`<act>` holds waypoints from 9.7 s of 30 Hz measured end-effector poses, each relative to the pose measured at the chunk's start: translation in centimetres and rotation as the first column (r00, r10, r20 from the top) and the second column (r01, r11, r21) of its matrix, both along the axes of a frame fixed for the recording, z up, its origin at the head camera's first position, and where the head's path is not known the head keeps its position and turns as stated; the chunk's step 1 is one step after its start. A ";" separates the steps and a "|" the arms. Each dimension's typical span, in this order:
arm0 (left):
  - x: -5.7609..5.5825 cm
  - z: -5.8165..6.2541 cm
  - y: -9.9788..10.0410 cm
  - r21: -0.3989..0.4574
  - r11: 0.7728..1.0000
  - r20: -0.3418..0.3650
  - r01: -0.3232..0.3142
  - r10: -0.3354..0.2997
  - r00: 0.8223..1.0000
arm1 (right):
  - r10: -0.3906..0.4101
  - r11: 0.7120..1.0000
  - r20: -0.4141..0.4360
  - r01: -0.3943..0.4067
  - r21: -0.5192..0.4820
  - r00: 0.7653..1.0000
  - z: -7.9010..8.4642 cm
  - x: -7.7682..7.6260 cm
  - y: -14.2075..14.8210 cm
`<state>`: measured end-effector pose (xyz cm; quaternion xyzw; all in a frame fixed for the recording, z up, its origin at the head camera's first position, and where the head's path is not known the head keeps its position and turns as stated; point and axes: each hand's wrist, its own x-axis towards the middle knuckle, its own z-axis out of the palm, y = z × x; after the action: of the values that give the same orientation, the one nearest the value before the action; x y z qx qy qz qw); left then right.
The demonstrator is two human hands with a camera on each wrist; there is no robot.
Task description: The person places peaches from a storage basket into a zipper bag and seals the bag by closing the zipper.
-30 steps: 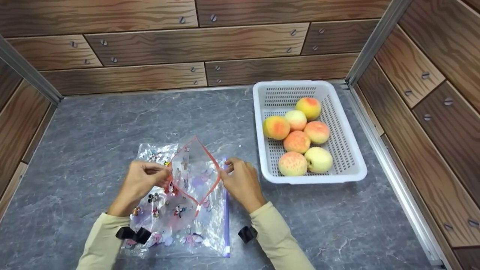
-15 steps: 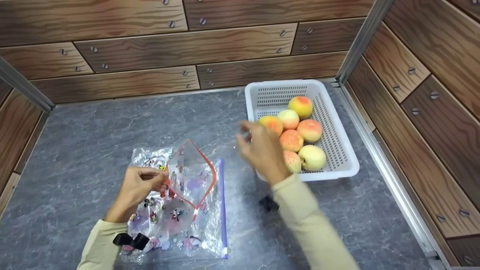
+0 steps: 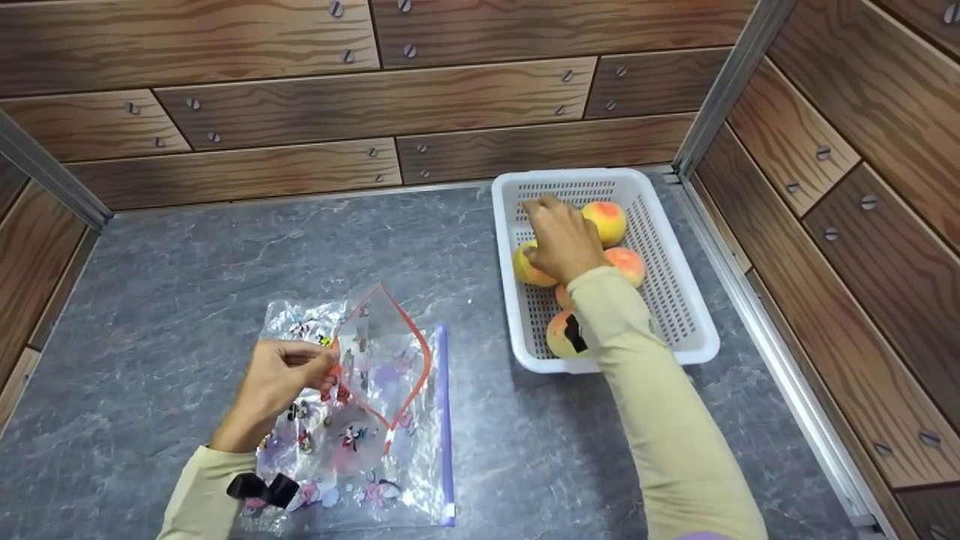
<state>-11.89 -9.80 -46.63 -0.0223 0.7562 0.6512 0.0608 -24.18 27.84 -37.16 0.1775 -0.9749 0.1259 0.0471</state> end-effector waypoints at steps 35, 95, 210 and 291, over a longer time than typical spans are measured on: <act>0.3 -0.5 -0.1 0.049 0.999 -0.018 0.008 -0.007 1.000 | 0.067 0.998 0.225 -0.060 -0.036 0.972 -6.6 -1.9 2.3; 0.2 -1.1 0.7 0.113 0.993 -0.019 -0.039 0.042 0.999 | 0.176 0.441 0.248 0.150 -0.885 0.953 -4.5 8.5 -8.1; 0.3 -0.1 0.6 0.176 0.984 -0.064 -0.009 0.021 0.998 | 0.081 0.800 0.120 0.007 -0.600 0.989 -10.1 10.2 -9.9; 0.5 2.8 -1.5 0.219 0.973 -0.176 -0.073 0.113 0.978 | 0.030 0.791 0.149 0.068 -0.608 0.988 -8.2 10.7 -10.9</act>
<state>-11.38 -11.30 -43.80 0.0102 0.6833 0.7290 -0.0391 -13.49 16.98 -45.36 0.1328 -0.8844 0.4464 0.0294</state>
